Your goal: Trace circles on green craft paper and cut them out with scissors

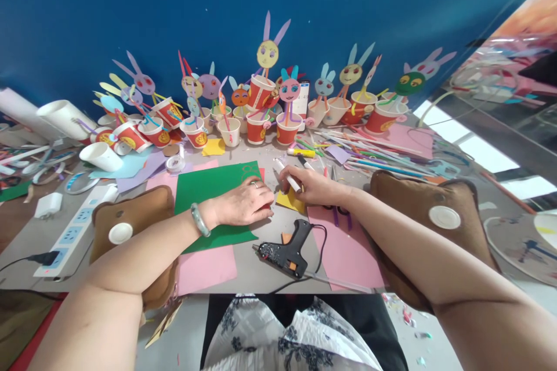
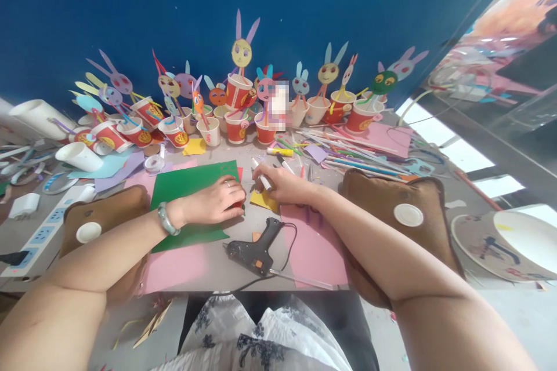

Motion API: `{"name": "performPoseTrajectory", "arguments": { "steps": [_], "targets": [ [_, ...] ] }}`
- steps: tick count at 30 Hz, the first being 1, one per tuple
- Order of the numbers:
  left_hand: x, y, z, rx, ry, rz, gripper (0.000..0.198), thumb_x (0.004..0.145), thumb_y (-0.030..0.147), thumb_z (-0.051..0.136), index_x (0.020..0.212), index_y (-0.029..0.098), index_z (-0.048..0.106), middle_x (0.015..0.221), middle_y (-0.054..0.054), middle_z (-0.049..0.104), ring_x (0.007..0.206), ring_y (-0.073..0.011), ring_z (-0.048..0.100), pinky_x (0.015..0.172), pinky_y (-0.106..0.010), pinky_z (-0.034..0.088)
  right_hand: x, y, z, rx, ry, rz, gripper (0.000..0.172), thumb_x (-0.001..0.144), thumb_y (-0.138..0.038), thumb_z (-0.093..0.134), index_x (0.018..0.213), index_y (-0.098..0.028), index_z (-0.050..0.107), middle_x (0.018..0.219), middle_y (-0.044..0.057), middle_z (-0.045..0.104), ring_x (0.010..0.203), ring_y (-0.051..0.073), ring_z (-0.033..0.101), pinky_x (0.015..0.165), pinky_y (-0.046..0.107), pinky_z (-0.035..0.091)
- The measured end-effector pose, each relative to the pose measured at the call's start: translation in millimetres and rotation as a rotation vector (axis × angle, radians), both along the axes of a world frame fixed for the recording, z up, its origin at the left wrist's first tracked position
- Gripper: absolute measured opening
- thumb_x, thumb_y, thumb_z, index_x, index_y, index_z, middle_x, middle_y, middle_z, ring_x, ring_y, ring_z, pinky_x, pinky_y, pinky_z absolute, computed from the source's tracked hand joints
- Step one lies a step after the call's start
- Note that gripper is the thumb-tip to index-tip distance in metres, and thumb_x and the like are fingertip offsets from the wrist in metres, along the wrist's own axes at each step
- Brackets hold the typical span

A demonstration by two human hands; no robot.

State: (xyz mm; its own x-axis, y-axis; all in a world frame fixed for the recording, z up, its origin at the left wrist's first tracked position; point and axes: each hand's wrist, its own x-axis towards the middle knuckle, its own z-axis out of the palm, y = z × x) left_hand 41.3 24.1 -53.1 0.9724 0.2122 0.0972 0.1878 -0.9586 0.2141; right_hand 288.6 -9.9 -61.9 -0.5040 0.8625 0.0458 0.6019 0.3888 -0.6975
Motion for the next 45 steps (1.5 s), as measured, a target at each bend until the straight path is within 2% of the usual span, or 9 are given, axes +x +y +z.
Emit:
{"name": "performPoseTrajectory", "arguments": {
  "steps": [3, 8, 14, 18, 23, 29, 35, 39, 45],
  "targets": [
    [-0.1, -0.7, 1.5, 0.024, 0.007, 0.008, 0.019, 0.099, 0.034, 0.052, 0.091, 0.018, 0.057, 0.093, -0.007, 0.066, 0.097, -0.0235, 0.059, 0.102, -0.042, 0.038, -2.3, -1.6, 1.0, -0.02, -0.004, 0.024, 0.052, 0.063, 0.0, 0.049, 0.109, -0.023, 0.051, 0.092, -0.001, 0.072, 0.079, 0.016, 0.065, 0.074, 0.027, 0.049],
    [-1.6, 3.2, 0.0, 0.016, -0.01, 0.02, 0.019, 0.099, 0.034, 0.052, 0.09, 0.018, 0.056, 0.09, -0.006, 0.064, 0.095, -0.0232, 0.059, 0.102, -0.042, 0.037, -5.7, -3.2, 2.1, -0.014, 0.033, 0.036, 0.049, 0.062, 0.0, 0.05, 0.105, -0.023, 0.053, 0.101, 0.001, 0.072, 0.09, 0.018, 0.066, 0.08, 0.029, 0.049],
    [-0.1, 10.0, -6.0, -0.087, -0.146, 0.113, 0.021, 0.098, 0.037, 0.054, 0.093, 0.018, 0.057, 0.093, -0.006, 0.065, 0.094, -0.0222, 0.06, 0.095, -0.039, 0.042, -0.5, 1.6, -1.8, 0.096, 0.004, -0.058, 0.049, 0.063, -0.003, 0.055, 0.109, -0.023, 0.055, 0.107, 0.003, 0.069, 0.082, 0.017, 0.063, 0.073, 0.028, 0.047],
    [3.7, 6.9, -1.7, -0.218, -0.185, 0.257, 0.02, 0.093, 0.037, 0.063, 0.089, 0.018, 0.06, 0.09, -0.005, 0.067, 0.087, -0.0201, 0.062, 0.082, -0.033, 0.046, 3.4, 5.4, -3.3, 0.167, 0.038, -0.155, 0.046, 0.062, -0.001, 0.053, 0.103, -0.022, 0.055, 0.101, 0.003, 0.071, 0.076, 0.016, 0.061, 0.068, 0.027, 0.045],
    [11.5, 1.9, 8.6, -0.52, -0.201, 0.385, 0.015, 0.088, 0.032, 0.067, 0.091, 0.017, 0.065, 0.081, -0.001, 0.069, 0.071, -0.0146, 0.063, 0.067, -0.027, 0.047, 6.7, 6.8, -1.6, 0.181, 0.027, -0.22, 0.033, 0.067, -0.01, 0.058, 0.097, -0.022, 0.053, 0.091, 0.002, 0.071, 0.066, 0.014, 0.056, 0.063, 0.025, 0.042],
    [25.3, 5.4, 12.1, -0.512, -0.223, 0.41, 0.011, 0.085, 0.02, 0.067, 0.093, 0.016, 0.07, 0.087, -0.003, 0.073, 0.074, -0.0148, 0.065, 0.071, -0.028, 0.051, 8.3, 9.6, -6.8, 0.198, -0.055, -0.176, 0.031, 0.069, -0.013, 0.061, 0.097, -0.022, 0.052, 0.081, 0.0, 0.067, 0.068, 0.016, 0.057, 0.066, 0.027, 0.042],
    [23.2, 10.0, -2.2, -0.505, -0.35, 0.406, 0.019, 0.087, 0.019, 0.065, 0.104, 0.016, 0.073, 0.103, -0.008, 0.075, 0.093, -0.018, 0.069, 0.085, -0.032, 0.055, 6.2, 8.9, -10.5, 0.165, -0.091, -0.146, 0.031, 0.074, -0.013, 0.059, 0.103, -0.022, 0.053, 0.083, 0.001, 0.068, 0.073, 0.018, 0.062, 0.069, 0.028, 0.043],
    [18.4, 11.6, -10.3, -0.577, -0.289, 0.394, 0.023, 0.085, 0.021, 0.069, 0.107, 0.015, 0.073, 0.103, -0.008, 0.076, 0.09, -0.0186, 0.071, 0.081, -0.032, 0.057, 7.5, 10.0, -13.0, 0.138, -0.093, -0.181, 0.034, 0.074, -0.011, 0.06, 0.105, -0.023, 0.052, 0.08, 0.0, 0.067, 0.07, 0.018, 0.061, 0.066, 0.028, 0.043],
    [16.4, 13.3, -8.9, -0.635, -0.253, 0.36, 0.016, 0.086, 0.021, 0.07, 0.101, 0.016, 0.073, 0.103, -0.007, 0.077, 0.092, -0.0184, 0.072, 0.083, -0.032, 0.057, 8.6, 10.0, -16.1, 0.148, -0.133, -0.197, 0.04, 0.073, -0.008, 0.059, 0.109, -0.024, 0.052, 0.087, 0.001, 0.068, 0.076, 0.019, 0.063, 0.067, 0.028, 0.041]
  ]
}}
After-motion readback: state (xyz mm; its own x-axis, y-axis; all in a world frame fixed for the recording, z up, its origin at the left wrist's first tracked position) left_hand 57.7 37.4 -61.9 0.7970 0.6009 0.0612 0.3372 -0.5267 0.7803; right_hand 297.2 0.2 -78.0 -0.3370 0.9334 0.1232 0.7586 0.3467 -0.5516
